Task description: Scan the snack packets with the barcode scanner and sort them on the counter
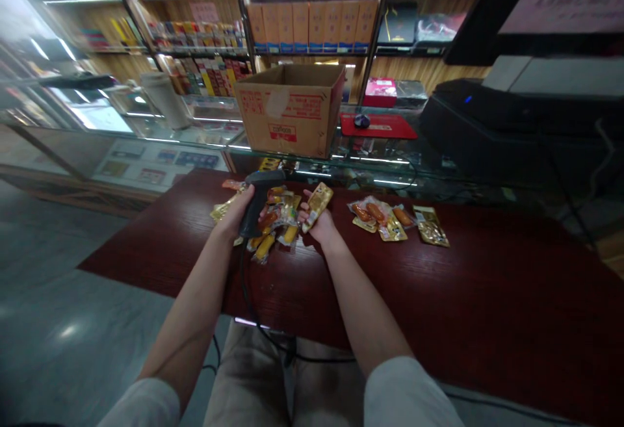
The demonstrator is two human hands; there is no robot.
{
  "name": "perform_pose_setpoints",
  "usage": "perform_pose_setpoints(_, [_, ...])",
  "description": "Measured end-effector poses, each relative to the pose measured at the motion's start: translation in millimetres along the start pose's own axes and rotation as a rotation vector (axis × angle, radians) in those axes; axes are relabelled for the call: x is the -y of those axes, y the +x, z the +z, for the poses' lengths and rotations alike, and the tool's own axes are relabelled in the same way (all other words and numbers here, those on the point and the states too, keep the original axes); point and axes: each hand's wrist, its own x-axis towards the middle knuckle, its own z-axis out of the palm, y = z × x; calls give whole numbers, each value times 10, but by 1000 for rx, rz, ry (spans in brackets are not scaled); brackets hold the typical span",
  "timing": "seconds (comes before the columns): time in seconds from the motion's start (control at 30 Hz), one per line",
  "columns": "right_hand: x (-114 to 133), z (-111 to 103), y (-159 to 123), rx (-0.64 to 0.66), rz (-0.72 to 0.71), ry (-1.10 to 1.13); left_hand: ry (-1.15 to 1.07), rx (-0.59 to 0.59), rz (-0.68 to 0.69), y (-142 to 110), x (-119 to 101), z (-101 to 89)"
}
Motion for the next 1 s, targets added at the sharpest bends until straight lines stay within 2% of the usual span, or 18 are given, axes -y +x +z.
perform_pose_setpoints(0.13, [102,-1,-4,65,-1,-57,22,7,-49,-36,-49,62])
perform_pose_setpoints(0.23, [138,-39,11,87,12,46,25,37,-64,-52,-74,109])
perform_pose_setpoints(0.33, [92,-65,78,7,3,98,30,35,-56,-58,-76,132])
perform_pose_setpoints(0.4, [41,-67,140,-50,-58,102,46,47,-37,-64,-74,130])
perform_pose_setpoints(0.5, [-5,-58,212,-97,-153,148,71,92,-14,-75,-73,118])
perform_pose_setpoints(0.6, [7,-46,231,-125,-189,222,88,142,-9,-85,-71,126])
perform_pose_setpoints(0.87, [82,19,174,-50,-141,271,190,214,-50,-124,-81,300])
perform_pose_setpoints(1.0, [89,54,177,-5,-132,242,200,232,-33,-106,-55,313])
